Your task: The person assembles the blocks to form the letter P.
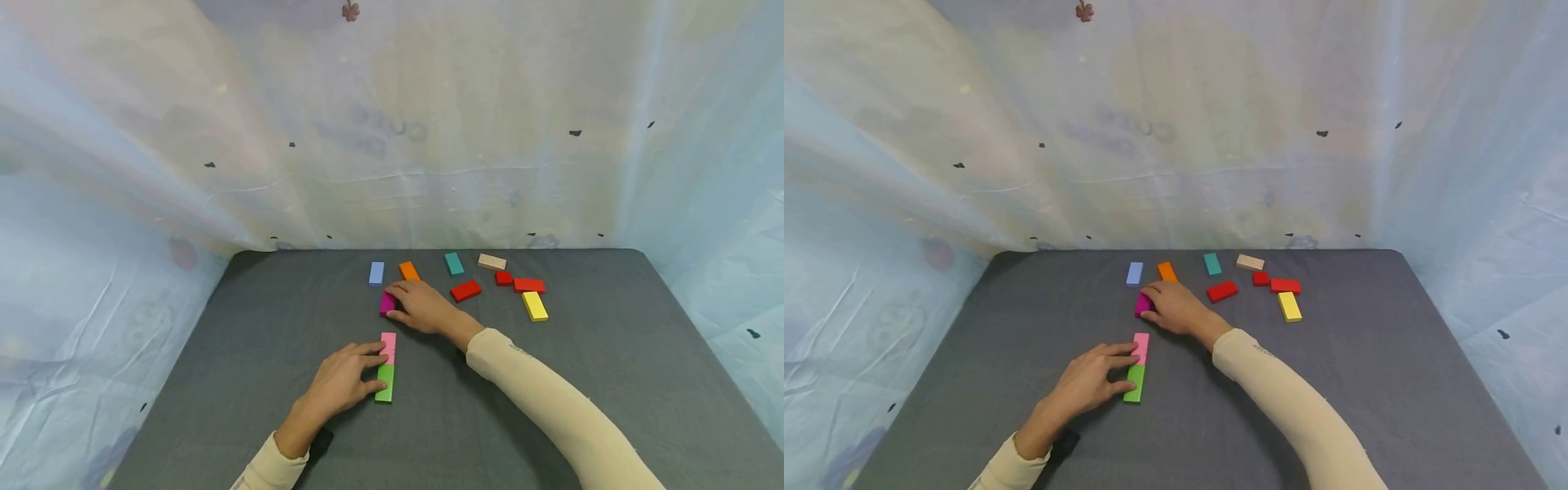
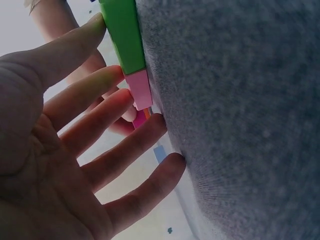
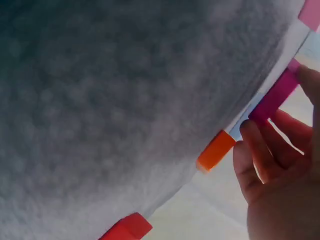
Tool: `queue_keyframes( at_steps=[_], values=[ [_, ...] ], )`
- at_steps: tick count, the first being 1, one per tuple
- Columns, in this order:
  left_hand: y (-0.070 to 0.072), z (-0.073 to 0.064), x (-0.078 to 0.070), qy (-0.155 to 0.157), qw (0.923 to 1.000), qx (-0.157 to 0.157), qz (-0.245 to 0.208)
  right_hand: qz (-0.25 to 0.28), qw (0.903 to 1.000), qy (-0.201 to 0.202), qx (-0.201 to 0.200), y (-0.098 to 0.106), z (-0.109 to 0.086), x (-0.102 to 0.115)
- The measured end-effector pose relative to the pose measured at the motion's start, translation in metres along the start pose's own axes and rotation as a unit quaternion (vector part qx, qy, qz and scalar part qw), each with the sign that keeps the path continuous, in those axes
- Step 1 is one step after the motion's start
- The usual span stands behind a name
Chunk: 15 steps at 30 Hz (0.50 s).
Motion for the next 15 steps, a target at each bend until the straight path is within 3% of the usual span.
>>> queue_keyframes(
  at_steps=[15],
  values=[
    [0.0,0.0,0.001,-0.001,1.0,-0.004,-0.003,0.026,0.9995,-0.002,-0.016,-0.003,-0.017,0.002]
  ],
)
Point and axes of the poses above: each hand's wrist, its own z-axis towards the middle knuckle, its own y-axis out of the back of the hand, x = y × z, the point moved 2 cm from there along z, towards the middle knuckle, and after that the axes turned 15 degrees about -y, right-handed, at the moved point
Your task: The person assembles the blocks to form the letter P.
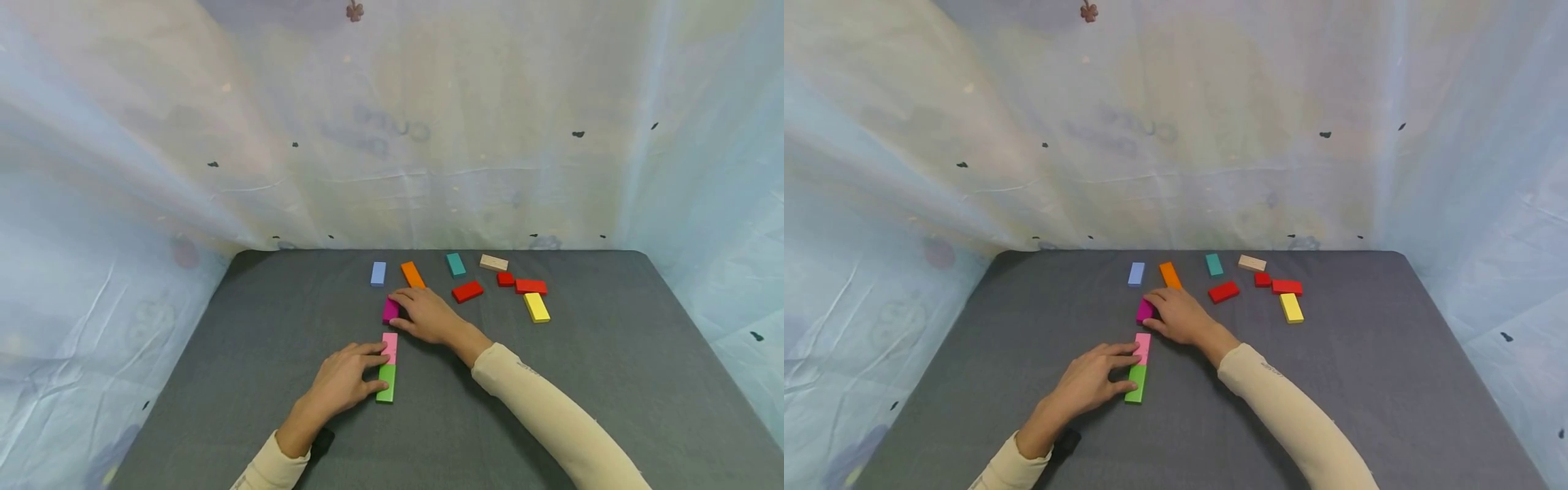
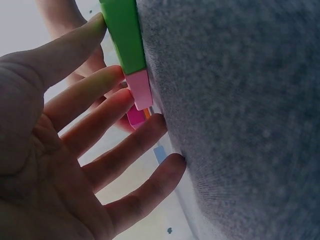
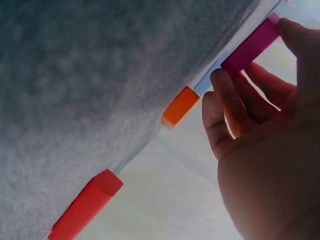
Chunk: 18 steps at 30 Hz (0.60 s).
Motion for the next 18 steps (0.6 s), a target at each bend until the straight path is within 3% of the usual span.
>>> queue_keyframes(
  at_steps=[18],
  values=[
    [0.002,-0.001,-0.003,-0.002,0.9999,0.012,0.009,0.004,0.9994,0.034,0.011,-0.003,-0.016,0.001]
  ],
)
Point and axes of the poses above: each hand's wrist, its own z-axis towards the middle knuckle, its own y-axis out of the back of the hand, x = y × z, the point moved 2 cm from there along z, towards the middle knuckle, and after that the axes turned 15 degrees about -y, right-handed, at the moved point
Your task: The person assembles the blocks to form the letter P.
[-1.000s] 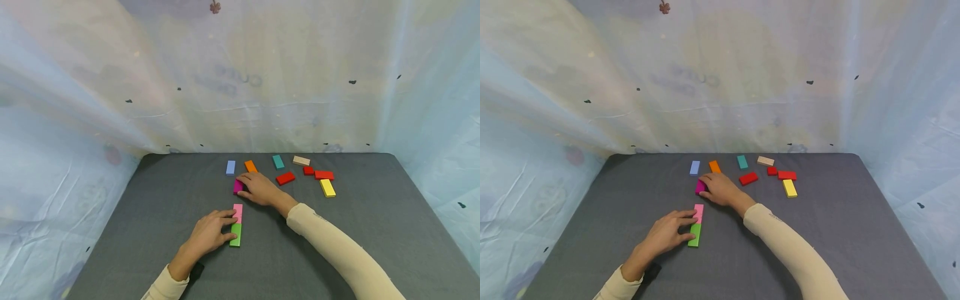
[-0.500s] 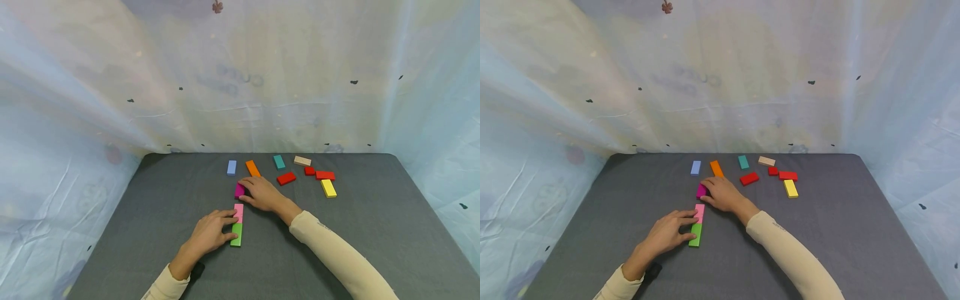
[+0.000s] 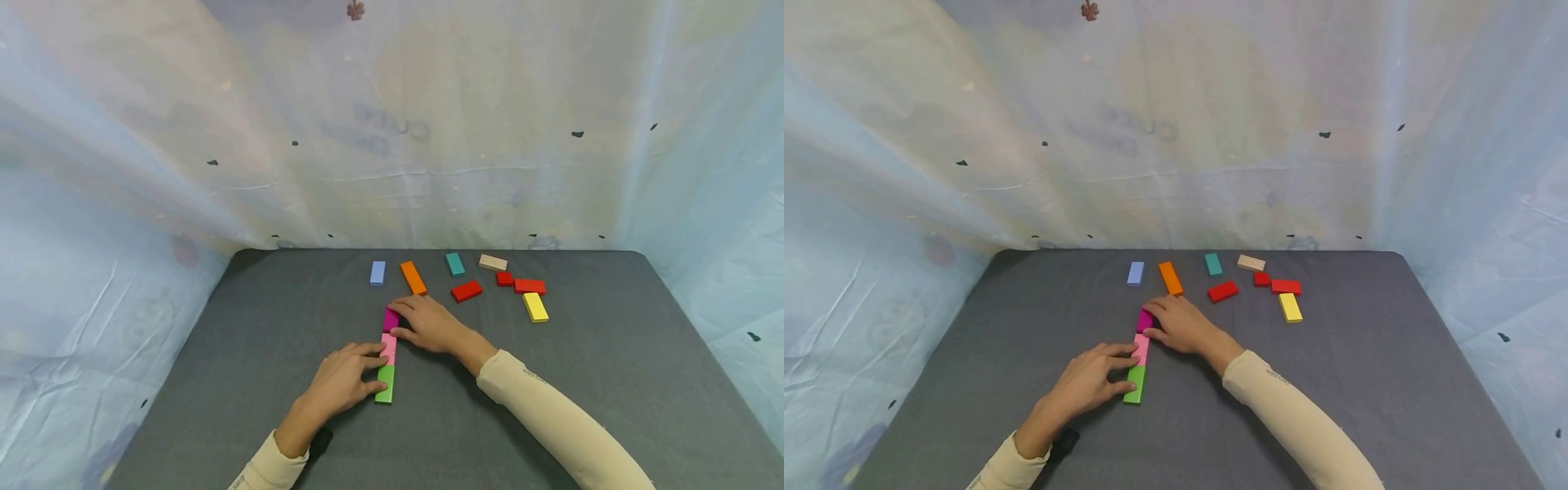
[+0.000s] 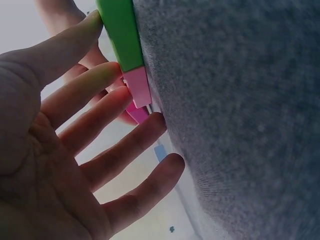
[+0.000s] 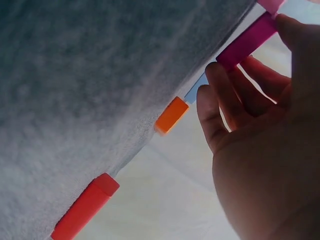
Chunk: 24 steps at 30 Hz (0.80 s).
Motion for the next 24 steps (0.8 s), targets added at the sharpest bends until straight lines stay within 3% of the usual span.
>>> queue_keyframes(
  at_steps=[15,24],
  values=[
    [0.003,0.007,0.001,0.009,0.9998,0.009,-0.013,0.006,0.9997,0.009,0.02,0.0,0.0,-0.002],
    [0.005,0.014,-0.001,0.0,0.9999,-0.009,0.011,0.006,0.9997,0.015,0.015,-0.002,0.0,-0.002]
  ],
)
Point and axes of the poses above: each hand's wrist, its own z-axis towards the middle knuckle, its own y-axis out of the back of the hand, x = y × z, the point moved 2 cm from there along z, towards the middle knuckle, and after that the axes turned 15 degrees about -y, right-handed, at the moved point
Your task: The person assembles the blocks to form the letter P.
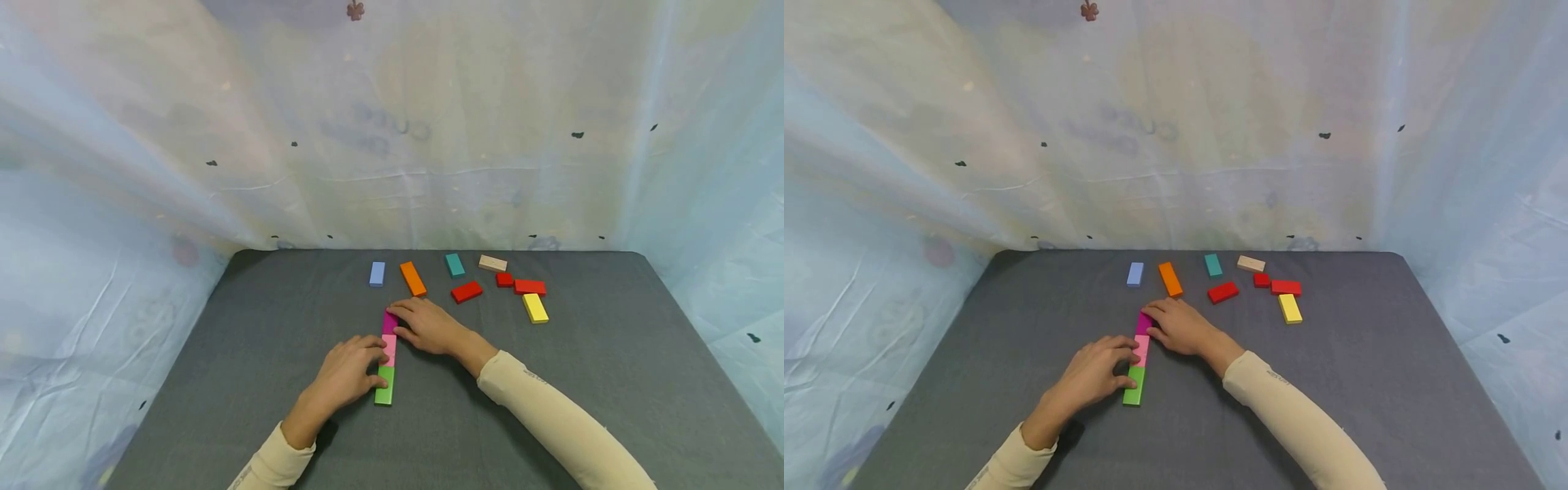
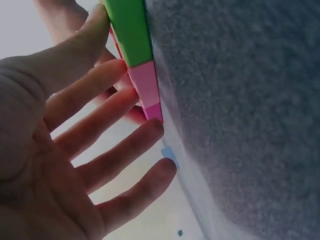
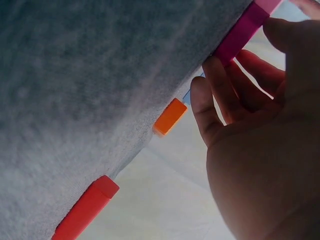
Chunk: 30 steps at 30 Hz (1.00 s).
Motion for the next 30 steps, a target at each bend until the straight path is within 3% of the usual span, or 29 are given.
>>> queue_keyframes(
  at_steps=[11,30],
  values=[
    [0.0,0.007,0.008,0.003,0.9975,0.043,-0.056,0.007,1.0,0.002,-0.002,0.001,-0.001,0.001],
    [-0.002,-0.002,0.012,-0.003,0.9955,0.079,-0.053,-0.013,0.9998,0.012,-0.005,-0.002,-0.008,0.001]
  ],
)
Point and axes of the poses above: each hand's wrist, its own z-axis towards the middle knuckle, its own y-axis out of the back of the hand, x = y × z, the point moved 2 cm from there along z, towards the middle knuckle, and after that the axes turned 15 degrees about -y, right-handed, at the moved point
